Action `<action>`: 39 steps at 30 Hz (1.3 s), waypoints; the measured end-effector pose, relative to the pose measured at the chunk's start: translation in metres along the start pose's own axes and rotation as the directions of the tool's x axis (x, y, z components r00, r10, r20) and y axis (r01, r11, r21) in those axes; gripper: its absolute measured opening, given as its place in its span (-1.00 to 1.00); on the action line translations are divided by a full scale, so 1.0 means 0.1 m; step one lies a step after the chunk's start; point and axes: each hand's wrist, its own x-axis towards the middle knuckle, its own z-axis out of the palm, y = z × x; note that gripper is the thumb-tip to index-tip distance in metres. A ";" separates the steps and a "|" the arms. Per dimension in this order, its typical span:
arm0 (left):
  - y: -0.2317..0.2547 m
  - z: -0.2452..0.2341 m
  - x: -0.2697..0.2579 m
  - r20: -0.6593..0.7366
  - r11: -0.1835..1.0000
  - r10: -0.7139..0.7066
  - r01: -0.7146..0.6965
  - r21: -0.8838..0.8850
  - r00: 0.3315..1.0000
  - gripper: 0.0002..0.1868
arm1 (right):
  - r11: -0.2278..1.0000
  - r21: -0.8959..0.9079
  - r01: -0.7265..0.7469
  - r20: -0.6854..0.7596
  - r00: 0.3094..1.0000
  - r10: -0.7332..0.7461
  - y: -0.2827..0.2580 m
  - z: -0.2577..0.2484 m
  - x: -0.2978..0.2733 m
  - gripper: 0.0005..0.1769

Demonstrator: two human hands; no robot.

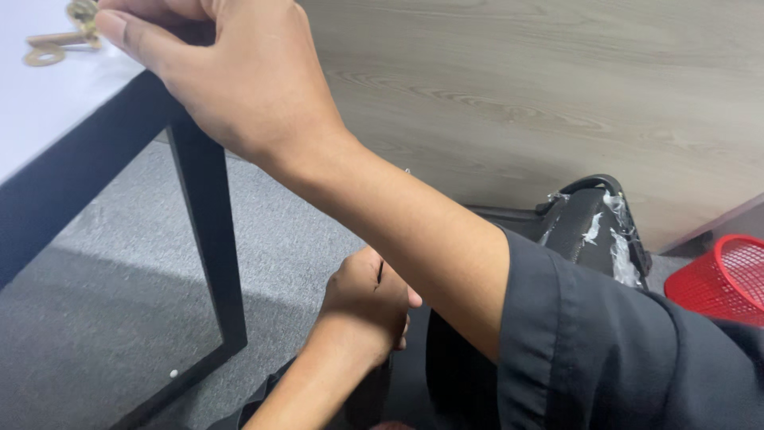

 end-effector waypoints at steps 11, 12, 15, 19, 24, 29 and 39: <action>-0.02 0.32 0.04 0.165 0.984 0.047 -0.073 0.160 0.985 -0.62 | 0.914 0.052 -0.403 0.029 0.915 0.402 -0.34 -1.04 -0.49 -0.74; -0.02 0.36 0.05 0.178 0.982 0.064 -0.094 0.166 0.982 -0.64 | 0.895 0.043 -0.445 0.016 0.896 0.444 -0.38 -1.13 -0.54 -0.74; -0.03 0.45 0.05 0.208 0.980 0.075 -0.110 0.163 0.975 -0.65 | 0.802 0.046 -0.596 -0.045 0.800 0.598 -0.47 -1.38 -0.67 -0.74; -0.02 0.63 0.05 0.246 0.967 0.050 -0.108 0.229 0.968 -0.58 | 0.681 0.061 -0.729 -0.139 0.670 0.729 -0.59 -1.68 -0.92 -0.74; 0.01 0.82 0.03 0.308 0.953 0.062 -0.148 0.266 0.949 -0.56 | 0.616 0.175 -0.768 -0.243 0.573 0.783 -0.64 -1.93 -1.21 -0.74; 0.00 1.08 0.06 0.373 0.945 0.054 -0.167 0.280 0.926 -0.54 | 0.562 0.226 -0.795 -0.374 0.462 0.804 -0.73 -2.27 -1.54 -0.77; 0.00 1.76 0.09 0.530 0.930 0.108 -0.274 0.246 0.841 -0.57 | 0.564 0.412 -0.715 -0.636 0.217 0.740 -1.08 -2.99 -2.22 -0.82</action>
